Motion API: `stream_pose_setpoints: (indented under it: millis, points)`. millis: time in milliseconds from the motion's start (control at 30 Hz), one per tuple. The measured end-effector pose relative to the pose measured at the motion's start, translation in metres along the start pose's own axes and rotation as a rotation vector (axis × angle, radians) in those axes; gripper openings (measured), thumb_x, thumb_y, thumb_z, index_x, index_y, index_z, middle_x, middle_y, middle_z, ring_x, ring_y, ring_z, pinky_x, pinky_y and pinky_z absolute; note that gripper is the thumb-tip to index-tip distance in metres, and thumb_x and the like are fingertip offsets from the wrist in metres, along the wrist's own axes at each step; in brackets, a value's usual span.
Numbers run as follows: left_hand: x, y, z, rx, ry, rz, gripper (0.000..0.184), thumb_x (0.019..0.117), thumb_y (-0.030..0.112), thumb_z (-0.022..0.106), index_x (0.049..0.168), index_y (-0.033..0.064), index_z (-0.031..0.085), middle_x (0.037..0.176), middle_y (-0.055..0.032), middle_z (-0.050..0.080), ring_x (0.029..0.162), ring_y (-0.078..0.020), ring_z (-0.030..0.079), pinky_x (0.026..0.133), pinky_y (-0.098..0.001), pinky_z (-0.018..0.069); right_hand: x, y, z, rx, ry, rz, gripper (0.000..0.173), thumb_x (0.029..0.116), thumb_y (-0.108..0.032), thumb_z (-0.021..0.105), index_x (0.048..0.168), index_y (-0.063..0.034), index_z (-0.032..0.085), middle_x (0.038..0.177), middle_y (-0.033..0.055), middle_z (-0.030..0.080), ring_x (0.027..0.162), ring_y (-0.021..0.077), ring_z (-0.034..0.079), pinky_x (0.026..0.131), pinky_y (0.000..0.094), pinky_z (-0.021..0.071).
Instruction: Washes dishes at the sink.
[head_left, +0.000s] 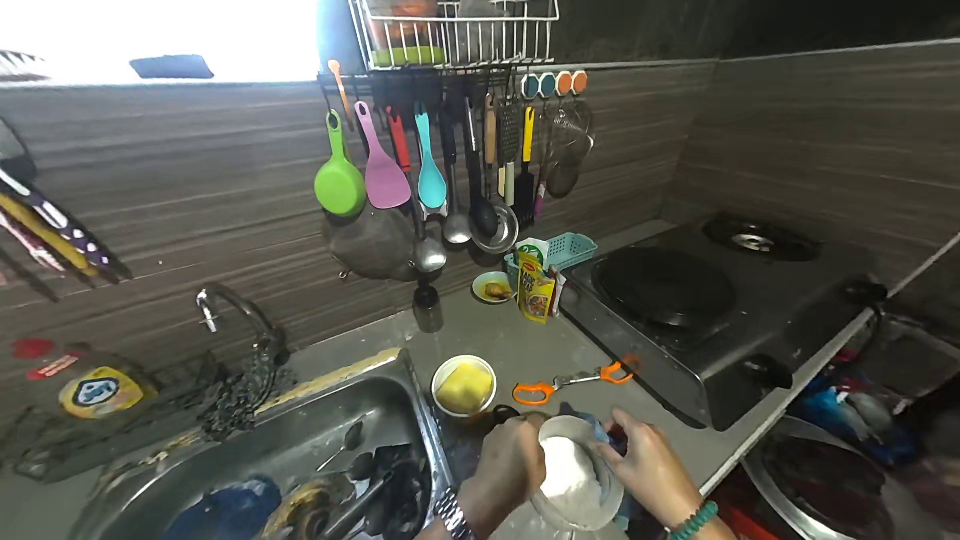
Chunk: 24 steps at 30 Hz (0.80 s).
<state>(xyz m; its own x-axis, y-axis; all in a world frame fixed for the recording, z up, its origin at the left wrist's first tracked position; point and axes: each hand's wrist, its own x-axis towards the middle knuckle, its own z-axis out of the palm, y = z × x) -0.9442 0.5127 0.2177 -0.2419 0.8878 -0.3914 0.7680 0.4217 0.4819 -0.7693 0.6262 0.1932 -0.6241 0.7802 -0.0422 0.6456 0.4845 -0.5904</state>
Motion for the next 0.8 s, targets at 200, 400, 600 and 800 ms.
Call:
stream_pose_setpoints:
  millis: [200,400,600,800]
  points:
    - [0.014,0.017,-0.016,0.171,-0.1,0.156,0.039,0.1005,0.006,0.048,0.137,0.0039,0.059,0.131,-0.0209,0.064,0.124,-0.0377,0.061,0.103,-0.0571,0.0478,0.025,-0.019,-0.021,-0.186,-0.23,-0.15,0.024,0.0941,-0.014,0.07,0.111,0.0032,0.068,0.101,0.0212,0.071,0.098,0.0369,0.07,0.091,0.0534,0.0535]
    - [0.018,0.035,-0.021,0.244,-0.119,0.151,0.033,0.1012,0.005,0.047,0.131,0.0002,0.061,0.128,-0.0226,0.065,0.122,-0.04,0.061,0.099,-0.0587,0.0494,0.063,-0.007,-0.025,-0.071,-0.424,-0.398,0.031,0.0929,-0.01,0.071,0.119,0.0028,0.062,0.105,0.0213,0.068,0.098,0.0346,0.067,0.091,0.051,0.0532]
    - [0.01,0.034,-0.009,0.219,-0.086,0.14,0.029,0.1038,0.008,0.045,0.124,-0.0008,0.065,0.124,-0.0227,0.066,0.118,-0.0408,0.064,0.095,-0.0589,0.0516,0.03,0.016,-0.035,-0.073,-0.385,-0.066,0.042,0.0922,-0.035,0.076,0.106,0.0048,0.069,0.094,0.0201,0.069,0.088,0.0323,0.067,0.085,0.0501,0.0542]
    - [0.009,0.039,-0.01,0.24,-0.12,0.174,0.027,0.1018,0.006,0.047,0.12,-0.0021,0.065,0.12,-0.0238,0.067,0.116,-0.0413,0.064,0.094,-0.0594,0.0509,0.029,-0.004,-0.037,-0.201,-0.467,-0.122,0.028,0.0943,-0.022,0.07,0.104,0.0053,0.07,0.097,0.0237,0.069,0.094,0.0383,0.068,0.088,0.0568,0.0526]
